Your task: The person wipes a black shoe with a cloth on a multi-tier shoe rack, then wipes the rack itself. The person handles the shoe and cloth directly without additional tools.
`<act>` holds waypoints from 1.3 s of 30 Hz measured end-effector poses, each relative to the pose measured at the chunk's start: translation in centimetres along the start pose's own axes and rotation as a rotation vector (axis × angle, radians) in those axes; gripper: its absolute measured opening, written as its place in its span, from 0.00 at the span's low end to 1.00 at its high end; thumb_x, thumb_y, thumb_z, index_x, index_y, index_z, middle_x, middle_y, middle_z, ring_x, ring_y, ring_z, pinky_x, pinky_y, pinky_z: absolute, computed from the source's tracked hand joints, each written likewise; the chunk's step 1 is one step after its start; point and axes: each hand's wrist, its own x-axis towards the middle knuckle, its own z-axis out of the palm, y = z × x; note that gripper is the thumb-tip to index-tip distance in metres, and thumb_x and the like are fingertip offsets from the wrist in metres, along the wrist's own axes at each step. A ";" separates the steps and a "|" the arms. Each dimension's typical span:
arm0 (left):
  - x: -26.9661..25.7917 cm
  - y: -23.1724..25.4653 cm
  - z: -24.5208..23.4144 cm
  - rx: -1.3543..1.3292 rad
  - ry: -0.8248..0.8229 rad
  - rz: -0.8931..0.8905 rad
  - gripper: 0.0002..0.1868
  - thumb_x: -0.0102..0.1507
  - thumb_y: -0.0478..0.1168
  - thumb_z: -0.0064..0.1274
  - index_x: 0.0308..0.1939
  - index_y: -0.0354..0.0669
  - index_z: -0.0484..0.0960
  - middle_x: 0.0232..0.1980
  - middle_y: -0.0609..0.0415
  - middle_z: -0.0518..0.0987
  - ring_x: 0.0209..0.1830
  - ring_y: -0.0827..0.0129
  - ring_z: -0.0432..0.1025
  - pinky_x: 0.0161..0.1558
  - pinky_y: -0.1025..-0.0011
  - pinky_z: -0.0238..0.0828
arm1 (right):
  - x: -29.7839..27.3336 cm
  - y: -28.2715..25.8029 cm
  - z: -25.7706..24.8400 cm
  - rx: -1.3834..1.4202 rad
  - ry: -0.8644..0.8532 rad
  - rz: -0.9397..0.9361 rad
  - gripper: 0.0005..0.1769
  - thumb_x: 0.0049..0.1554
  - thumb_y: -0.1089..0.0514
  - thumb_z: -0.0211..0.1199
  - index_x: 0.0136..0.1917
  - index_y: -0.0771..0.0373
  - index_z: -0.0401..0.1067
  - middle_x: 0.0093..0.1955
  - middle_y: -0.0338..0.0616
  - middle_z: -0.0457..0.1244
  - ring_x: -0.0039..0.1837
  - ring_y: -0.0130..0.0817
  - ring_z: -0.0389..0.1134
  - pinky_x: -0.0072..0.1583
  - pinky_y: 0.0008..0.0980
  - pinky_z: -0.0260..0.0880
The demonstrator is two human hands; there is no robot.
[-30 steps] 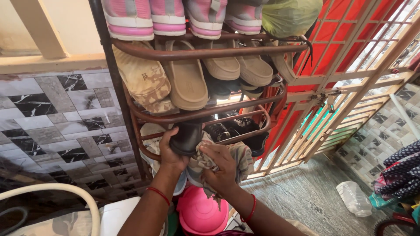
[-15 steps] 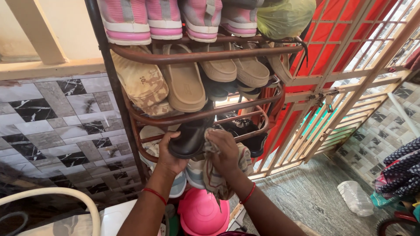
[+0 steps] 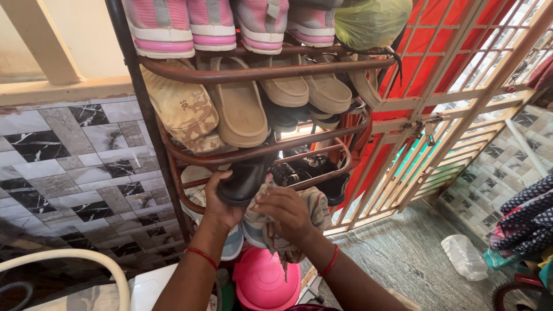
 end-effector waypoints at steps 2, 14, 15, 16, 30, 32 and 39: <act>0.3 0.0 -0.7 -0.012 0.065 -0.019 0.36 0.59 0.51 0.46 0.64 0.27 0.73 0.59 0.37 0.80 0.56 0.50 0.77 0.61 0.58 0.74 | 0.3 0.8 -0.2 -0.014 0.056 0.118 0.17 0.47 0.67 0.71 0.51 0.59 0.76 0.55 0.44 0.69 0.61 0.44 0.71 0.61 0.42 0.72; 0.3 0.2 -0.3 -0.016 -0.040 -0.150 0.39 0.59 0.58 0.41 0.63 0.29 0.75 0.57 0.34 0.81 0.52 0.50 0.79 0.55 0.59 0.75 | 1.7 -1.9 -0.9 -0.015 -0.012 0.006 0.13 0.52 0.65 0.72 0.51 0.58 0.77 0.55 0.42 0.71 0.62 0.41 0.72 0.63 0.41 0.75; 0.2 0.2 -0.2 -0.033 -0.028 -0.165 0.39 0.59 0.58 0.40 0.63 0.30 0.75 0.57 0.35 0.80 0.52 0.50 0.79 0.58 0.58 0.76 | 1.7 -2.0 -0.8 -0.037 -0.025 -0.019 0.13 0.53 0.66 0.71 0.52 0.58 0.78 0.55 0.42 0.71 0.62 0.41 0.72 0.63 0.41 0.76; 0.1 0.1 -0.1 0.014 0.009 -0.136 0.39 0.60 0.58 0.40 0.64 0.30 0.75 0.57 0.36 0.81 0.53 0.50 0.79 0.58 0.58 0.75 | 1.7 -1.9 -0.7 -0.028 -0.002 -0.001 0.13 0.52 0.63 0.73 0.51 0.58 0.77 0.55 0.42 0.71 0.62 0.40 0.72 0.63 0.41 0.75; 1.4 -0.9 -1.3 0.147 0.239 -0.008 0.28 0.61 0.50 0.52 0.61 0.35 0.74 0.56 0.43 0.80 0.53 0.55 0.78 0.57 0.55 0.75 | 1.1 -0.2 -2.0 0.005 0.039 0.249 0.18 0.47 0.67 0.71 0.52 0.58 0.77 0.56 0.42 0.70 0.63 0.43 0.72 0.64 0.41 0.72; 1.6 -1.1 -1.2 0.165 0.289 0.022 0.26 0.60 0.48 0.51 0.59 0.39 0.73 0.55 0.46 0.80 0.51 0.58 0.78 0.55 0.55 0.76 | 1.0 -0.6 -1.9 0.004 0.031 0.165 0.19 0.45 0.68 0.70 0.52 0.58 0.77 0.57 0.41 0.70 0.63 0.44 0.72 0.65 0.42 0.73; 1.6 -1.5 -0.5 0.227 0.264 0.173 0.22 0.63 0.41 0.51 0.58 0.35 0.73 0.51 0.49 0.80 0.48 0.63 0.78 0.51 0.64 0.77 | 1.4 -1.6 -1.2 0.033 -0.054 0.083 0.21 0.42 0.69 0.69 0.52 0.61 0.77 0.56 0.44 0.69 0.62 0.46 0.71 0.63 0.42 0.73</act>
